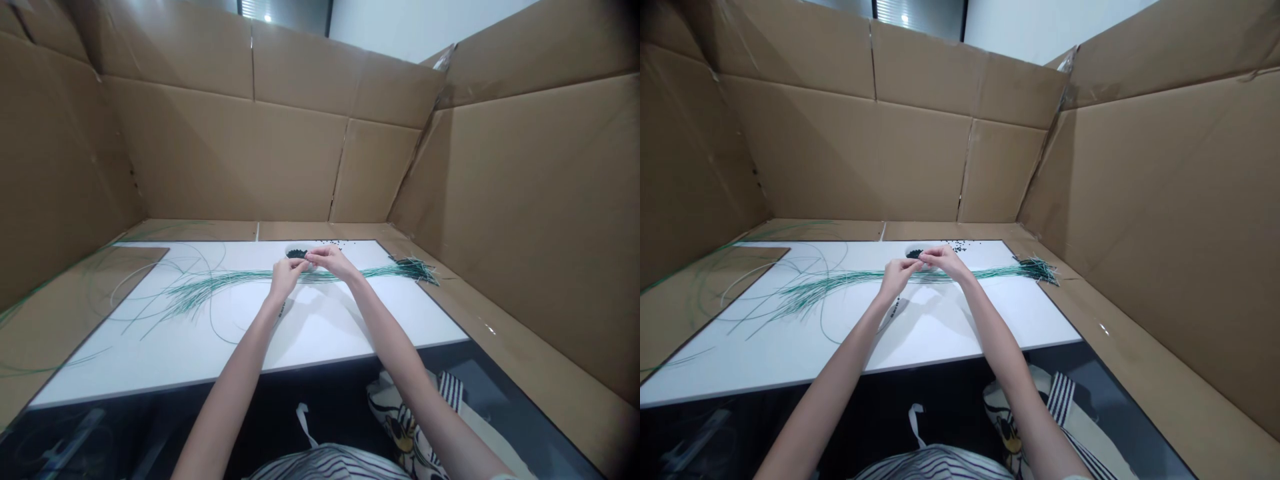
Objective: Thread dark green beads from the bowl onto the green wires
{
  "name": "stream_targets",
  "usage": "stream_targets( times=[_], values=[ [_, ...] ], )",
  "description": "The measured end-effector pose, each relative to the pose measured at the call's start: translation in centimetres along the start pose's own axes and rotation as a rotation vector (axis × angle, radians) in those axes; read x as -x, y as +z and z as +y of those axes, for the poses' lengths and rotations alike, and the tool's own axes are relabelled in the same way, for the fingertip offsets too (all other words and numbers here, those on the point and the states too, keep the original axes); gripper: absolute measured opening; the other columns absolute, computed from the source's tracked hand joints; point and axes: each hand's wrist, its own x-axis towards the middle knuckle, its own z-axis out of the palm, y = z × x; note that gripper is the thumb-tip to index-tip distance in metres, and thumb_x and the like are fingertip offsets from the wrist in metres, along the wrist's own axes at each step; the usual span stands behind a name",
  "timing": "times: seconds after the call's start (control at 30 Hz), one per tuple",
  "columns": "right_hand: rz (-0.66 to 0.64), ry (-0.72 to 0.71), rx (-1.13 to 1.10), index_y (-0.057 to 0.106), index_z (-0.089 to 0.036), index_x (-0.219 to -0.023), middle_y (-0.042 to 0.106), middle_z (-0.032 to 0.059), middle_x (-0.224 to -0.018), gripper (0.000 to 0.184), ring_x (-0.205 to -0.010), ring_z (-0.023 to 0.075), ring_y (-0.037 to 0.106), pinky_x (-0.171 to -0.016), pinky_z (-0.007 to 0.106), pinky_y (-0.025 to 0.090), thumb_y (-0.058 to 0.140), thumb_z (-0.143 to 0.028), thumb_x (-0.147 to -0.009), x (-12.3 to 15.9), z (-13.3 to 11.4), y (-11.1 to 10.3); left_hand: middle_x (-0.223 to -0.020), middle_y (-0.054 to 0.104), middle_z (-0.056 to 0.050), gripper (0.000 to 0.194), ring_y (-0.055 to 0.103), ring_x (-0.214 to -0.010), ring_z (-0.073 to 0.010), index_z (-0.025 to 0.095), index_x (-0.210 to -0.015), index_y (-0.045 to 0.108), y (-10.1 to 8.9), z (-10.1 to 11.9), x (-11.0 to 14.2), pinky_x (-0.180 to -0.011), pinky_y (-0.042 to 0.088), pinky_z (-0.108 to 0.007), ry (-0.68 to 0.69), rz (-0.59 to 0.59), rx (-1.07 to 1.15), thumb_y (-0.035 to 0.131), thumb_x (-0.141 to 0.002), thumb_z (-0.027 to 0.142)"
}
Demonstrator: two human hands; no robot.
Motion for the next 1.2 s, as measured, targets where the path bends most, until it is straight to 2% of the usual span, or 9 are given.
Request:
stream_targets(
  times=[0.13,0.3,0.4,0.5,0.57,0.67,0.77,0.97,1.2],
  values=[
    [0.010,-0.029,0.031,0.058,-0.012,-0.063,0.051,-0.0008,-0.057,0.033,-0.055,0.0077,0.043,-0.055,0.020,0.034,0.064,-0.044,-0.068,-0.1,0.2,0.5,-0.069,0.067,-0.002,0.033,0.058,-0.068,-0.0185,0.016,-0.075,0.071,0.1,-0.2,0.0,-0.065,0.039,-0.026,-0.027,-0.035,-0.056,0.051,-0.073,0.042],
    [0.301,-0.017,-0.132,0.055,-0.012,-0.060,0.046,-0.0029,-0.054,0.040,-0.050,0.0067,0.040,-0.052,0.020,0.032,0.072,-0.048,-0.053,-1.2,1.4,0.2,-0.062,0.064,-0.001,0.030,0.058,-0.066,-0.0185,0.014,-0.072,0.070,-0.3,-0.2,-0.1,-0.064,0.040,-0.025,-0.142,-0.118,-0.173,0.052,-0.072,0.037],
    [0.415,-0.002,-0.223,0.057,-0.012,-0.065,0.048,-0.0028,-0.057,0.043,-0.052,0.0065,0.041,-0.053,0.021,0.033,0.074,-0.048,-0.047,-1.5,1.7,-0.5,-0.073,0.067,-0.004,0.023,0.059,-0.072,-0.0209,0.013,-0.080,0.070,-0.3,-0.3,-0.1,-0.068,0.042,-0.028,-0.189,-0.134,-0.253,0.062,-0.066,0.030],
    [0.383,-0.006,-0.227,0.057,-0.012,-0.066,0.048,-0.0025,-0.057,0.041,-0.053,0.0066,0.041,-0.054,0.021,0.034,0.074,-0.046,-0.049,-1.2,1.5,-0.4,-0.098,0.065,-0.007,0.041,0.059,-0.083,-0.0224,0.015,-0.099,0.065,0.0,-0.4,-0.4,-0.076,0.044,-0.031,-0.116,-0.018,-0.161,0.070,-0.060,0.026],
    [0.313,-0.028,-0.203,0.058,-0.012,-0.065,0.049,-0.0020,-0.057,0.037,-0.053,0.0068,0.041,-0.054,0.021,0.034,0.073,-0.044,-0.053,-0.9,1.2,0.4,-0.105,0.063,-0.009,0.040,0.059,-0.089,-0.0219,0.015,-0.102,0.063,0.3,-0.5,-0.6,-0.081,0.046,-0.032,-0.044,0.017,0.031,0.067,-0.064,0.028],
    [0.213,-0.087,-0.149,0.060,-0.011,-0.065,0.052,-0.0007,-0.059,0.032,-0.055,0.0076,0.044,-0.055,0.021,0.036,0.070,-0.042,-0.061,-0.4,0.7,1.7,-0.093,0.066,-0.011,0.029,0.062,-0.087,-0.0215,0.012,-0.093,0.064,0.6,-0.8,-0.7,-0.082,0.048,-0.033,0.021,0.013,0.308,0.061,-0.070,0.029],
    [0.222,-0.118,-0.127,0.062,-0.011,-0.066,0.056,0.0010,-0.060,0.030,-0.056,0.0092,0.047,-0.055,0.022,0.039,0.070,-0.040,-0.061,-0.1,0.4,2.6,-0.079,0.067,-0.009,0.026,0.063,-0.078,-0.0217,0.011,-0.084,0.065,0.8,-0.9,-0.6,-0.077,0.050,-0.034,0.028,0.057,0.415,0.063,-0.067,0.030],
    [0.327,-0.110,-0.058,0.067,-0.012,-0.068,0.061,0.0032,-0.062,0.028,-0.053,0.0108,0.049,-0.056,0.025,0.042,0.072,-0.037,-0.058,0.2,0.9,2.3,-0.071,0.067,-0.008,0.027,0.063,-0.069,-0.0197,0.011,-0.080,0.067,0.7,-1.2,-0.6,-0.070,0.050,-0.031,-0.053,0.043,0.416,0.066,-0.065,0.033],
    [0.332,-0.116,0.121,0.070,-0.012,-0.077,0.058,0.0016,-0.058,0.030,-0.054,0.0113,0.048,-0.058,0.025,0.041,0.065,-0.039,-0.064,0.1,2.2,1.0,-0.078,0.068,-0.007,0.024,0.061,-0.073,-0.0187,0.014,-0.080,0.069,0.4,-1.6,-0.9,-0.071,0.046,-0.028,-0.100,0.159,0.247,0.064,-0.066,0.033]
  ],
)
